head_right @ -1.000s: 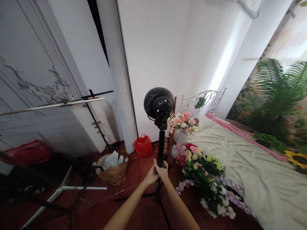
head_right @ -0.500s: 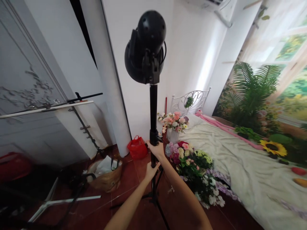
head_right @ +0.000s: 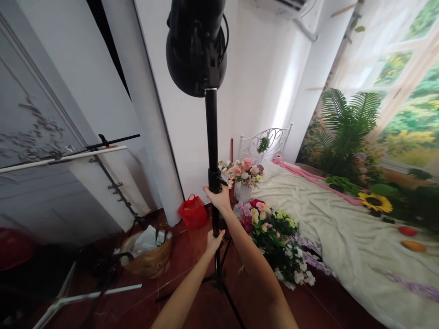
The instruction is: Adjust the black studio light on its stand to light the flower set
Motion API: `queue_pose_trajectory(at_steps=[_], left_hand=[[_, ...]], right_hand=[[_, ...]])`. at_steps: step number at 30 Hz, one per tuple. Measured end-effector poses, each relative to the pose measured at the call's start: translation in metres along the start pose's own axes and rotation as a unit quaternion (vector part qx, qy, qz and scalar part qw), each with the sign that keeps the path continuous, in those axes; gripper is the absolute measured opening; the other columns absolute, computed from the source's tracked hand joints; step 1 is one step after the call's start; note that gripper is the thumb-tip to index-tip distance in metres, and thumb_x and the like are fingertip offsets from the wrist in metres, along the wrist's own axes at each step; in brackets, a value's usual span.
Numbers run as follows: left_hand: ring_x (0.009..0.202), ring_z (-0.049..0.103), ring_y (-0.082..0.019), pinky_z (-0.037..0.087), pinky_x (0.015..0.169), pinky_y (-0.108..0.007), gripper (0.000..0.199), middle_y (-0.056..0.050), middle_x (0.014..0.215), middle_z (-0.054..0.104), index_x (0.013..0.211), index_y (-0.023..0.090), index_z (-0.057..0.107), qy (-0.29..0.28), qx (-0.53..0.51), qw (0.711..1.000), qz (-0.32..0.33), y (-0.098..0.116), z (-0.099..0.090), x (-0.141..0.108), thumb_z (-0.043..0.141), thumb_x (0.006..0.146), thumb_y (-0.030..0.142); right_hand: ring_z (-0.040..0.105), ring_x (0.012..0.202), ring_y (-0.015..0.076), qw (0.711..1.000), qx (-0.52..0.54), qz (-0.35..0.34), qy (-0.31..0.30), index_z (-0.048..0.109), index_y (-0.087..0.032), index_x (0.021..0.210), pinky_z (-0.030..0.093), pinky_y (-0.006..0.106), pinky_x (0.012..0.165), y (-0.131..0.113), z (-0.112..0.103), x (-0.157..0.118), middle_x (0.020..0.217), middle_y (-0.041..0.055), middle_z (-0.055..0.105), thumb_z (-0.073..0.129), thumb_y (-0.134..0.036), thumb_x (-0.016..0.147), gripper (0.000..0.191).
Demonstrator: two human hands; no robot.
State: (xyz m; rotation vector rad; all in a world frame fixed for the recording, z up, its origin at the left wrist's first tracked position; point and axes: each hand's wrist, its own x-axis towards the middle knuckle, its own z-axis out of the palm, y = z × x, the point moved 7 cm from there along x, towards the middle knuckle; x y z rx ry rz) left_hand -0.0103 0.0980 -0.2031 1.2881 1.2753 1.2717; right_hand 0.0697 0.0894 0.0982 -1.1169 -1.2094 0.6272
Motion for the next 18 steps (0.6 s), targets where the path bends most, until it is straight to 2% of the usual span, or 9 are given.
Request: queue_pose_trajectory(at_steps=[5,10,14,18], left_hand=[[0.049,0.049,-0.011,0.035,0.046,-0.020,0.028,0.000,0.051,0.053,0.054,0.015,0.054,0.027,-0.013,1.000,-0.010,-0.003,0.000,-0.001,0.066,0.060,0.039],[0.048,0.048,-0.011,0.036,0.046,-0.021,0.027,-0.001,0.051,0.053,0.057,0.014,0.056,0.034,-0.017,0.999,0.002,0.003,0.001,-0.004,0.065,0.062,0.039],[0.048,0.049,-0.012,0.037,0.046,-0.021,0.027,-0.001,0.051,0.054,0.058,0.014,0.058,0.027,-0.028,0.999,0.002,0.007,0.002,-0.006,0.067,0.061,0.039],[0.049,0.050,-0.012,0.038,0.047,-0.022,0.026,-0.002,0.053,0.055,0.059,0.013,0.060,0.016,-0.039,0.999,-0.001,0.006,0.003,-0.004,0.066,0.062,0.038]], right_hand=[[0.054,0.050,0.0131,0.999,-0.026,-0.009,-0.031,0.054,-0.015,0.057,0.045,0.024,0.053,-0.001,-0.002,-0.002,0.052,0.0018,0.056,0.065,-0.046,0.067,0.034],[0.059,0.064,0.0157,0.990,-0.044,-0.039,-0.131,0.061,-0.013,0.072,0.048,0.026,0.061,0.014,-0.008,-0.013,0.068,0.0043,0.064,0.062,-0.048,0.071,0.035],[0.062,0.080,0.0179,0.976,-0.041,-0.045,-0.211,0.063,-0.015,0.093,0.050,0.029,0.073,0.049,-0.017,-0.036,0.087,0.0048,0.067,0.065,-0.047,0.070,0.039],[0.063,0.080,0.0186,0.971,-0.021,0.026,-0.239,0.062,-0.016,0.095,0.051,0.030,0.074,0.112,-0.028,-0.059,0.086,0.0047,0.067,0.070,-0.048,0.065,0.045]])
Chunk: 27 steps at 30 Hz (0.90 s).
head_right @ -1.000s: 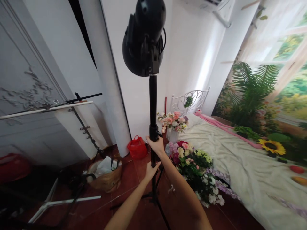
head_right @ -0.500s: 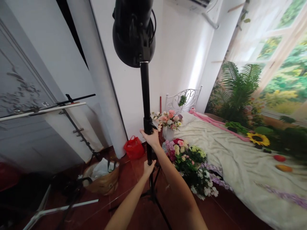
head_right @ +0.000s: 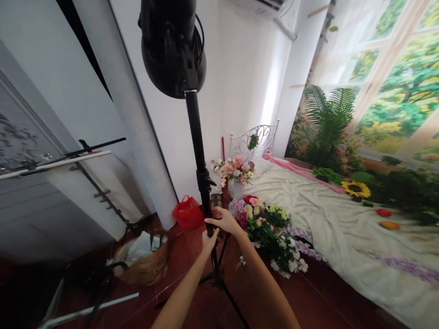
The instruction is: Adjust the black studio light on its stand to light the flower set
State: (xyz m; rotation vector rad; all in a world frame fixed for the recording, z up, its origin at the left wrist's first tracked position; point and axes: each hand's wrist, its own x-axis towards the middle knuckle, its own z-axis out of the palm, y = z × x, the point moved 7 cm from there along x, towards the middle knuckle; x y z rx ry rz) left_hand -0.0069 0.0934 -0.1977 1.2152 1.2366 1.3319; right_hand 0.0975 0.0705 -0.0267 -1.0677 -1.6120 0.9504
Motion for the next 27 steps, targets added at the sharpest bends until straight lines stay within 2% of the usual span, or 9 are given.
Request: queue_pose_trajectory(at_steps=[4,8,10,14,17,21,24,27], left_hand=[[0.052,0.052,-0.012,0.040,0.049,-0.022,0.028,-0.004,0.059,0.060,0.065,0.012,0.063,-0.032,-0.006,0.999,0.013,0.000,0.003,0.003,0.064,0.065,0.039],[0.055,0.054,-0.013,0.042,0.051,-0.022,0.027,-0.005,0.062,0.061,0.064,0.012,0.063,-0.030,-0.002,0.999,0.016,0.000,0.002,0.005,0.065,0.063,0.038],[0.054,0.054,-0.013,0.042,0.051,-0.022,0.025,-0.004,0.060,0.060,0.061,0.012,0.061,-0.022,0.002,1.000,0.011,-0.002,0.002,0.005,0.066,0.061,0.037],[0.050,0.050,-0.011,0.038,0.047,-0.020,0.026,-0.002,0.054,0.055,0.057,0.013,0.057,-0.016,0.023,1.000,0.001,-0.005,0.001,0.006,0.065,0.062,0.037],[0.047,0.046,-0.010,0.035,0.045,-0.019,0.028,0.001,0.049,0.050,0.054,0.014,0.053,-0.023,0.034,0.999,-0.008,-0.008,0.001,0.007,0.065,0.063,0.039],[0.049,0.047,-0.010,0.036,0.047,-0.020,0.028,0.000,0.051,0.051,0.055,0.014,0.053,-0.035,0.041,0.999,0.005,-0.009,0.002,0.008,0.063,0.064,0.039],[0.051,0.048,-0.011,0.037,0.048,-0.020,0.026,-0.001,0.054,0.053,0.058,0.014,0.055,-0.038,0.041,0.998,0.016,-0.009,0.003,0.008,0.063,0.065,0.038],[0.049,0.047,-0.010,0.036,0.047,-0.019,0.026,0.000,0.052,0.051,0.057,0.014,0.054,-0.035,0.047,0.998,0.006,-0.010,0.002,0.008,0.062,0.065,0.037]], right_hand=[[0.062,0.079,0.0183,0.997,0.027,0.065,0.008,0.062,-0.015,0.086,0.050,0.030,0.075,0.065,0.006,-0.022,0.081,0.0048,0.066,0.062,-0.052,0.071,0.040],[0.060,0.090,0.0193,0.990,0.016,0.102,0.096,0.063,-0.017,0.084,0.045,0.032,0.084,0.121,0.007,-0.042,0.089,0.0064,0.066,0.048,-0.052,0.080,0.038],[0.061,0.087,0.0189,0.979,0.040,0.144,0.136,0.060,-0.018,0.088,0.048,0.032,0.079,0.151,0.009,-0.051,0.089,0.0059,0.065,0.050,-0.051,0.077,0.036],[0.060,0.057,0.0155,0.951,0.093,0.239,0.172,0.052,-0.019,0.090,0.048,0.029,0.056,0.198,0.023,-0.064,0.070,0.0003,0.062,0.058,-0.049,0.070,0.037],[0.054,0.043,0.0141,0.934,0.112,0.266,0.211,0.049,-0.019,0.090,0.042,0.026,0.045,0.207,0.028,-0.069,0.052,-0.0046,0.055,0.061,-0.048,0.066,0.040],[0.054,0.044,0.0157,0.919,0.173,0.241,0.259,0.052,-0.019,0.092,0.041,0.026,0.043,0.190,0.027,-0.070,0.048,-0.0041,0.053,0.066,-0.048,0.059,0.046],[0.064,0.068,0.0189,0.914,0.236,0.187,0.272,0.053,-0.018,0.105,0.050,0.029,0.059,0.173,0.023,-0.071,0.073,0.0042,0.066,0.064,-0.048,0.063,0.053],[0.062,0.096,0.0202,0.912,0.253,0.158,0.280,0.053,-0.020,0.111,0.051,0.031,0.078,0.169,0.019,-0.078,0.105,0.0094,0.065,0.059,-0.048,0.069,0.051]])
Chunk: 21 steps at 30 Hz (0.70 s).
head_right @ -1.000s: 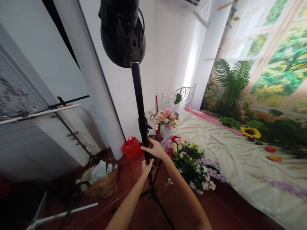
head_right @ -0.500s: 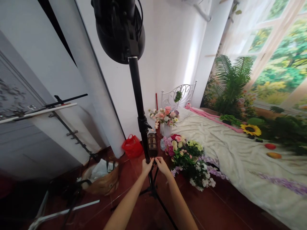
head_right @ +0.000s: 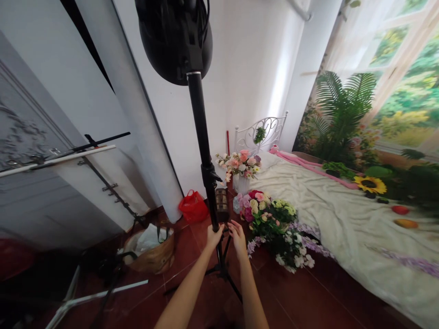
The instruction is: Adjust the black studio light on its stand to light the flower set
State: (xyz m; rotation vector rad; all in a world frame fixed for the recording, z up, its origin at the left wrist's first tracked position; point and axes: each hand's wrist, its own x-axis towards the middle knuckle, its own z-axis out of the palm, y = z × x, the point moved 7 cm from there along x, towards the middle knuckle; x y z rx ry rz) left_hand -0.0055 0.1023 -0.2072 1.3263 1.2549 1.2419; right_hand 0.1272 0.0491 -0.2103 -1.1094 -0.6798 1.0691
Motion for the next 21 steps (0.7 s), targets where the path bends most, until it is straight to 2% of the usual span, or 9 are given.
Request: queue_pose_trajectory(at_steps=[3,6,11,15,19,21], left_hand=[[0.049,0.047,-0.010,0.036,0.047,-0.020,0.026,0.000,0.051,0.051,0.057,0.014,0.054,0.005,0.001,1.000,-0.010,0.001,-0.001,-0.001,0.062,0.064,0.037],[0.050,0.048,-0.010,0.037,0.048,-0.020,0.025,0.000,0.053,0.053,0.058,0.014,0.055,0.008,-0.007,1.000,-0.008,0.003,-0.001,-0.002,0.063,0.063,0.037],[0.049,0.046,-0.009,0.035,0.046,-0.019,0.026,0.000,0.052,0.051,0.055,0.014,0.053,-0.004,-0.011,1.000,-0.010,0.002,0.001,-0.002,0.063,0.064,0.036],[0.048,0.046,-0.009,0.036,0.046,-0.019,0.028,0.001,0.050,0.050,0.053,0.014,0.052,-0.005,-0.016,1.000,-0.017,0.002,0.001,-0.002,0.064,0.063,0.037],[0.048,0.048,-0.010,0.037,0.046,-0.019,0.029,0.001,0.047,0.049,0.054,0.014,0.053,-0.009,-0.016,0.999,-0.025,0.002,0.002,-0.002,0.064,0.064,0.040],[0.048,0.048,-0.010,0.038,0.046,-0.019,0.029,0.001,0.046,0.049,0.055,0.014,0.054,-0.013,-0.013,1.000,-0.023,0.002,0.003,-0.002,0.063,0.065,0.040]], right_hand=[[0.056,0.109,0.0219,0.999,-0.031,0.003,-0.011,0.056,-0.019,0.109,0.050,0.032,0.082,0.011,-0.002,-0.004,0.116,0.0111,0.060,0.056,-0.053,0.071,0.051],[0.056,0.108,0.0221,0.999,-0.048,-0.002,-0.019,0.057,-0.018,0.106,0.051,0.032,0.081,0.023,0.003,-0.006,0.117,0.0113,0.059,0.057,-0.056,0.070,0.052],[0.061,0.096,0.0198,0.999,-0.035,-0.024,-0.003,0.056,-0.018,0.097,0.052,0.029,0.077,0.026,0.005,0.001,0.104,0.0091,0.062,0.062,-0.055,0.067,0.048],[0.063,0.078,0.0180,0.997,-0.062,-0.034,-0.014,0.057,-0.017,0.092,0.051,0.028,0.066,0.023,0.003,0.013,0.082,0.0050,0.065,0.066,-0.055,0.063,0.049],[0.057,0.055,0.0152,0.993,-0.114,0.000,-0.010,0.059,-0.016,0.088,0.045,0.026,0.049,0.032,0.005,0.027,0.065,0.0013,0.062,0.063,-0.057,0.063,0.048],[0.059,0.057,0.0166,0.987,-0.157,0.020,-0.001,0.060,-0.016,0.083,0.046,0.026,0.051,0.037,0.006,0.033,0.067,0.0030,0.063,0.059,-0.055,0.064,0.043]])
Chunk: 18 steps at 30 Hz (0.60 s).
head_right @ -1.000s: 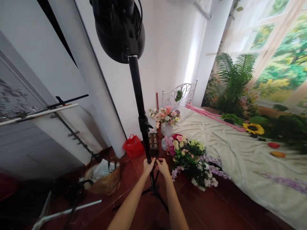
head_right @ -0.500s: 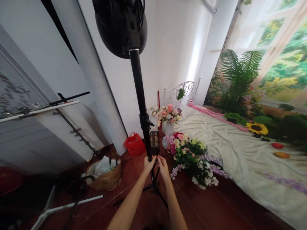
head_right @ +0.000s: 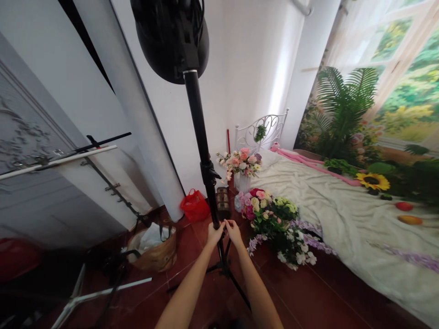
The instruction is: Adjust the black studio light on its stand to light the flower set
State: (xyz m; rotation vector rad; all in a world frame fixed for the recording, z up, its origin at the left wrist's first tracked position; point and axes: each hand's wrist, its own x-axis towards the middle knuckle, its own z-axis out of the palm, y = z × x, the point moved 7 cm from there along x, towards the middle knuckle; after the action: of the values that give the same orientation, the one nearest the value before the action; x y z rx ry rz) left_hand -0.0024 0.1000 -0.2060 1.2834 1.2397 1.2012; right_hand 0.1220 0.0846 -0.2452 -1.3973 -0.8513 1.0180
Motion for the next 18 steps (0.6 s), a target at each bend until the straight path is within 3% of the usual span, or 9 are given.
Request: queue_pose_trajectory(at_steps=[4,9,13,15,18], left_hand=[[0.049,0.049,-0.011,0.039,0.047,-0.020,0.025,0.001,0.046,0.049,0.055,0.014,0.055,0.010,0.005,1.000,0.003,0.000,-0.002,0.000,0.064,0.063,0.036],[0.049,0.049,-0.011,0.040,0.048,-0.020,0.023,0.002,0.046,0.049,0.055,0.014,0.054,0.018,-0.004,1.000,0.002,0.001,-0.002,0.000,0.064,0.062,0.033],[0.048,0.050,-0.011,0.040,0.047,-0.020,0.021,0.001,0.047,0.050,0.055,0.014,0.055,0.017,-0.008,1.000,-0.005,0.000,-0.002,0.000,0.064,0.061,0.032],[0.049,0.051,-0.012,0.040,0.047,-0.021,0.021,0.000,0.047,0.051,0.055,0.014,0.056,0.018,-0.008,1.000,-0.012,-0.002,-0.002,0.000,0.065,0.061,0.033],[0.050,0.051,-0.012,0.039,0.046,-0.020,0.022,0.000,0.049,0.052,0.055,0.014,0.055,0.024,-0.003,1.000,-0.015,-0.005,-0.003,0.001,0.065,0.061,0.033]], right_hand=[[0.062,0.068,0.0196,0.996,-0.086,0.029,0.000,0.060,-0.017,0.064,0.047,0.028,0.060,-0.001,0.002,0.013,0.065,0.0056,0.065,0.057,-0.037,0.064,0.021],[0.056,0.048,0.0178,0.988,-0.140,0.062,-0.035,0.050,-0.020,0.042,0.044,0.027,0.051,-0.008,0.003,0.023,0.040,0.0000,0.052,0.057,-0.025,0.059,0.019],[0.061,0.065,0.0181,0.987,-0.158,0.019,-0.028,0.060,-0.019,0.061,0.047,0.027,0.065,-0.021,0.001,0.018,0.062,0.0017,0.064,0.057,-0.024,0.061,0.006],[0.062,0.074,0.0178,0.986,-0.153,-0.063,-0.012,0.062,-0.019,0.082,0.046,0.028,0.071,-0.035,0.000,0.009,0.077,0.0032,0.067,0.052,-0.030,0.070,0.019],[0.063,0.073,0.0184,0.975,-0.151,-0.160,0.013,0.058,-0.021,0.097,0.046,0.029,0.072,-0.048,-0.004,-0.009,0.081,0.0039,0.067,0.041,-0.039,0.082,0.029]])
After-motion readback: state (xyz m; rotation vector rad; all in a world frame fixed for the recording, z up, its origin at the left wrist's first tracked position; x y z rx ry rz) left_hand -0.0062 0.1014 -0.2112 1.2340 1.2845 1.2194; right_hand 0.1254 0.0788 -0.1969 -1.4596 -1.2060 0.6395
